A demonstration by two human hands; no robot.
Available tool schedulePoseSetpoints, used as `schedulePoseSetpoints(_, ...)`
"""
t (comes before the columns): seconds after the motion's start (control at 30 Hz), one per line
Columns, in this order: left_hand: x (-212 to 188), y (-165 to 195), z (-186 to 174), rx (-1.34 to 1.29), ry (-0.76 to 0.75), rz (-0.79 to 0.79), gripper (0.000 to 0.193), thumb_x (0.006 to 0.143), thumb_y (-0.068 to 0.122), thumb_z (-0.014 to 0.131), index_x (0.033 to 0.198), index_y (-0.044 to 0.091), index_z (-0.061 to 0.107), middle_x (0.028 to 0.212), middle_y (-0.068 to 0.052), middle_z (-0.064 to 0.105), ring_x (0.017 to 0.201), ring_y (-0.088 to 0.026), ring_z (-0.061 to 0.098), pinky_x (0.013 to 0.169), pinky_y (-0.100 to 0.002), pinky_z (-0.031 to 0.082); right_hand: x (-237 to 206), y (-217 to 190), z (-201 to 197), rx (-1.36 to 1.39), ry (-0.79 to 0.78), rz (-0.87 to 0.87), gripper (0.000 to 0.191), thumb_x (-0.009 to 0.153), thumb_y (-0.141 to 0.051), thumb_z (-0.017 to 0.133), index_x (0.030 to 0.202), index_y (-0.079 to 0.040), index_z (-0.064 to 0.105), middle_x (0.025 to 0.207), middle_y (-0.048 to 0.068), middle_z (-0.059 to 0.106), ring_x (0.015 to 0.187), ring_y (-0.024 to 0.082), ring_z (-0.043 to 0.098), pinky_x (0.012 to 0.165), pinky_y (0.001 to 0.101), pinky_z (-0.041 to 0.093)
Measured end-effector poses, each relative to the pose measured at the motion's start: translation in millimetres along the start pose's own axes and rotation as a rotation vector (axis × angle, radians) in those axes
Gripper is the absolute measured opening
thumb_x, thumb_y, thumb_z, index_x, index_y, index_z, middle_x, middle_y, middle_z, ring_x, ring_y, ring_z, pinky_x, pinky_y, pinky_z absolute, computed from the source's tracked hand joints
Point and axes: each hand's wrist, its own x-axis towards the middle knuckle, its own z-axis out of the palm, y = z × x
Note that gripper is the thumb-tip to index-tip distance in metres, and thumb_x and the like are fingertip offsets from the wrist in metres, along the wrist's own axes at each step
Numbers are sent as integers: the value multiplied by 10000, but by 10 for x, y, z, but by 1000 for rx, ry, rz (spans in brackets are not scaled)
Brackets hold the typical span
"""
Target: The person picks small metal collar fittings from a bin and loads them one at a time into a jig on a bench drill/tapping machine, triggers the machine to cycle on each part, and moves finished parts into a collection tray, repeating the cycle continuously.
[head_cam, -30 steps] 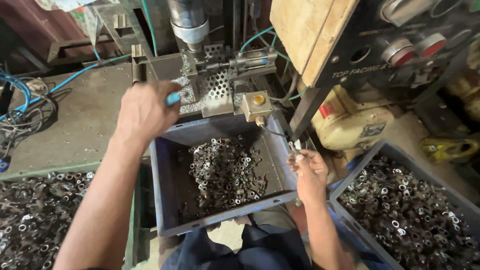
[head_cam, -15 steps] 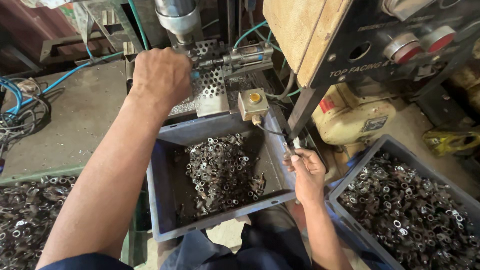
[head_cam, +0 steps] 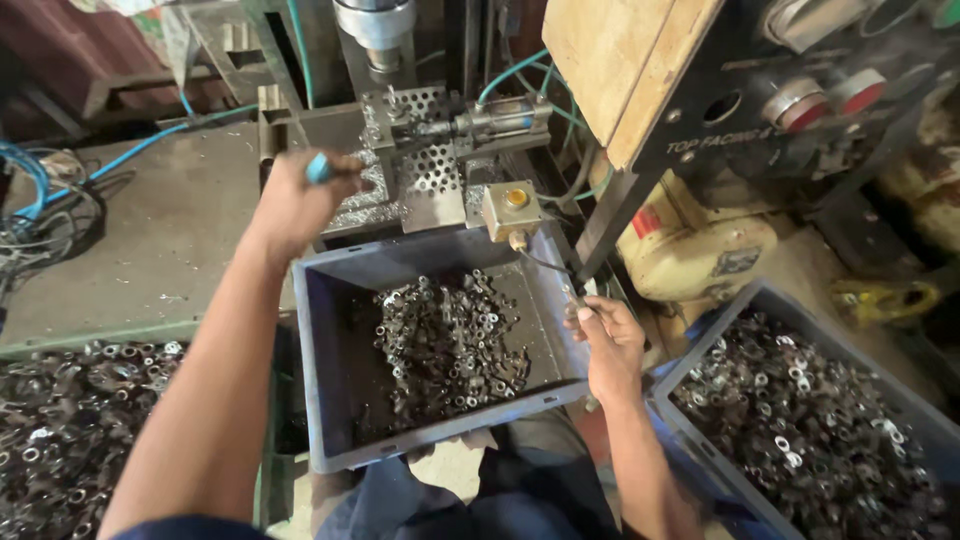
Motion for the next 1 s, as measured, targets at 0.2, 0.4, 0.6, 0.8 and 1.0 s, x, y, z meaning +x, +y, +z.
schedulePoseSetpoints(0.2,-1168,-577,386,124,127,70,268,888,108,738,1148,46,748,1098,-164,767,1006,-263,743,905,-352,560,80,-235,330,78,34,123,189,978,-68,649,1151,9,649,1012,114,727,838,192,710,715,293,521)
schedulePoseSetpoints(0.4,-1575,-613,578,190,113,65,225,878,81,685,1095,57,739,1060,-165,751,922,-379,717,788,-416,585,530,-385,1345,212,-226,185,226,975,-69,600,1164,49,633,1030,118,737,902,196,718,783,309,581)
schedulePoseSetpoints(0.6,-1522,-556,567,216,99,63,223,883,78,665,1093,79,741,1021,-145,742,893,-395,701,752,-437,580,1556,-493,2205,-85,-242,-65,220,983,-63,595,1185,9,643,1017,114,734,821,158,714,663,290,575)
schedulePoseSetpoints(0.8,-1527,-558,565,184,99,0,241,875,80,663,1107,76,729,1039,-148,736,885,-393,700,747,-438,580,1955,-666,2329,-726,-411,-94,179,968,-70,623,1092,15,720,959,125,760,780,140,704,701,266,564)
schedulePoseSetpoints(1.0,-1546,-569,568,171,150,37,199,895,92,666,1079,73,738,1044,-148,744,908,-387,710,762,-431,585,1650,-500,2116,-385,-423,44,204,961,-59,626,1145,12,675,1011,132,747,815,165,724,711,286,607)
